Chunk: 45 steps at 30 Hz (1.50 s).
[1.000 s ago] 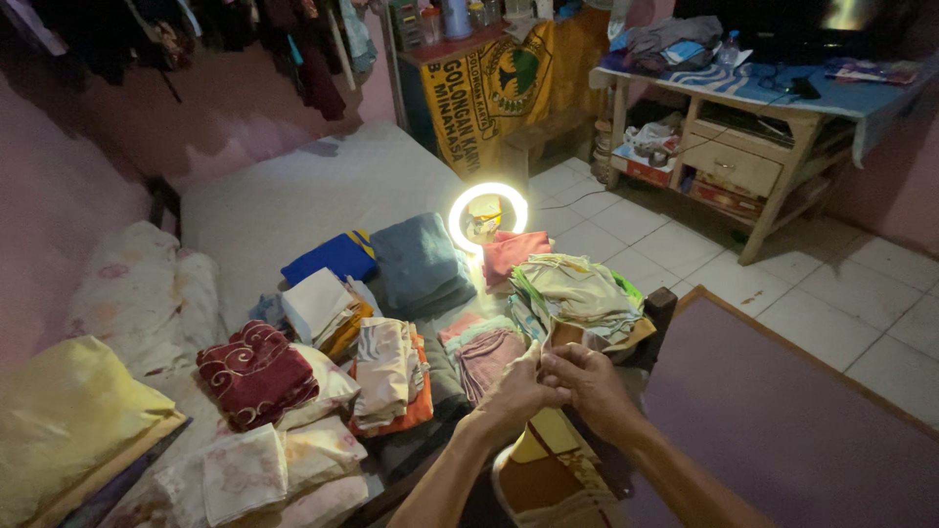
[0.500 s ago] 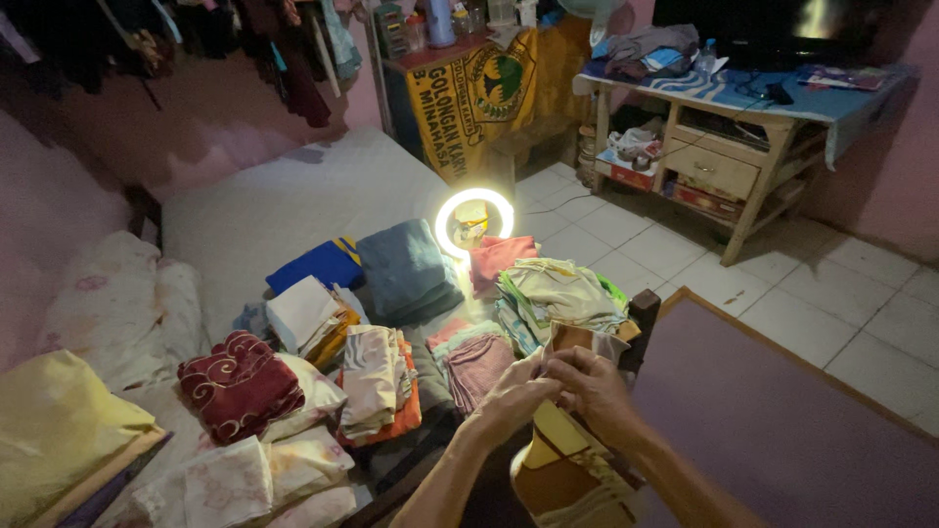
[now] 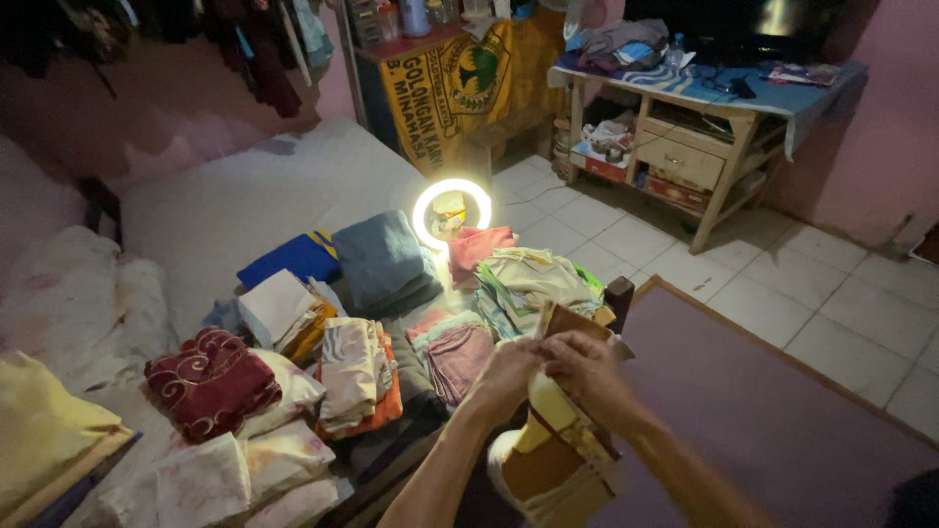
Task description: The person folds various pieces of bedding and towels on a bed. They pick up each item, fold it neatly by hand, and place it into a growing stack on the bed.
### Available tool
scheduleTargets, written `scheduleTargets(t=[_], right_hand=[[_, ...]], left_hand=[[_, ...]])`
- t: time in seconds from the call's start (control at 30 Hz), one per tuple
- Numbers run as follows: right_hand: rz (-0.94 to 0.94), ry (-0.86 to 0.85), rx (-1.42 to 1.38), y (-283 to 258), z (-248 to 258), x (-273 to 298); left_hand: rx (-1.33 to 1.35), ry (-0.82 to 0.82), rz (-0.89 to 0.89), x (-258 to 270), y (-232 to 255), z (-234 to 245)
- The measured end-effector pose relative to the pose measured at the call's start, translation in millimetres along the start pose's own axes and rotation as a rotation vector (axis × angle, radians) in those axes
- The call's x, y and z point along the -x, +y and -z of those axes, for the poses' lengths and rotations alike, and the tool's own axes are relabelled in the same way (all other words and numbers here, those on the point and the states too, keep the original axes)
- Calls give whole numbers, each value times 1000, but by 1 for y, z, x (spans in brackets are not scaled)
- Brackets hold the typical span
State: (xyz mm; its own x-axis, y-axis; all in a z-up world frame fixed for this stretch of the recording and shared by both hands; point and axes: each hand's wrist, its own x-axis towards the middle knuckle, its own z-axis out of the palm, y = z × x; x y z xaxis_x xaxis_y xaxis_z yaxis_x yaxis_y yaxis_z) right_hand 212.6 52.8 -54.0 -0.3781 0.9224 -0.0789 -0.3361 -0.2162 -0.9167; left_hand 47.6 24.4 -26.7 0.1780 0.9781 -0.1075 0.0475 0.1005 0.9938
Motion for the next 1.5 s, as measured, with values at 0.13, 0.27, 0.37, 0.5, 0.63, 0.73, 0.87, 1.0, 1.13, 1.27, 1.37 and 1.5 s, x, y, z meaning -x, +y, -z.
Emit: scheduleTargets(t=[0.13,0.27,0.37,0.5,0.63,0.73,0.87,1.0,1.13,1.27,1.37,1.5], right_hand=[[-104,67,264,-11,11,13],[-150,-248,567,-6,39,35],[-491,-131,865,15,46,42],[-343,9,618,28,42,31],[-187,186,488,11,40,2],[-70,155,342,3,43,-8],[-98,146,43,11,39,-11],[-207,79,-221,24,37,-1],[-288,-211,-362,22,43,16],[-397,-108,-185,13,43,31],[-386,-168,-123,3,42,41],[-381,-150,19,-9,48,49]], left_hand=[[521,6,63,-17,-7,0],[426,182,8,-41,-3,20],[453,130,-176,-62,12,40],[-113,417,-111,-74,28,49],[-904,543,-280,-51,23,19],[-379,23,-140,-17,11,-24],[-291,-91,-41,16,16,-40],[-447,-117,-62,22,24,-23],[-287,-227,94,21,15,-5],[-144,-213,177,13,2,-6],[-124,-182,188,6,-12,-11],[-337,-161,62,-12,-42,-20]])
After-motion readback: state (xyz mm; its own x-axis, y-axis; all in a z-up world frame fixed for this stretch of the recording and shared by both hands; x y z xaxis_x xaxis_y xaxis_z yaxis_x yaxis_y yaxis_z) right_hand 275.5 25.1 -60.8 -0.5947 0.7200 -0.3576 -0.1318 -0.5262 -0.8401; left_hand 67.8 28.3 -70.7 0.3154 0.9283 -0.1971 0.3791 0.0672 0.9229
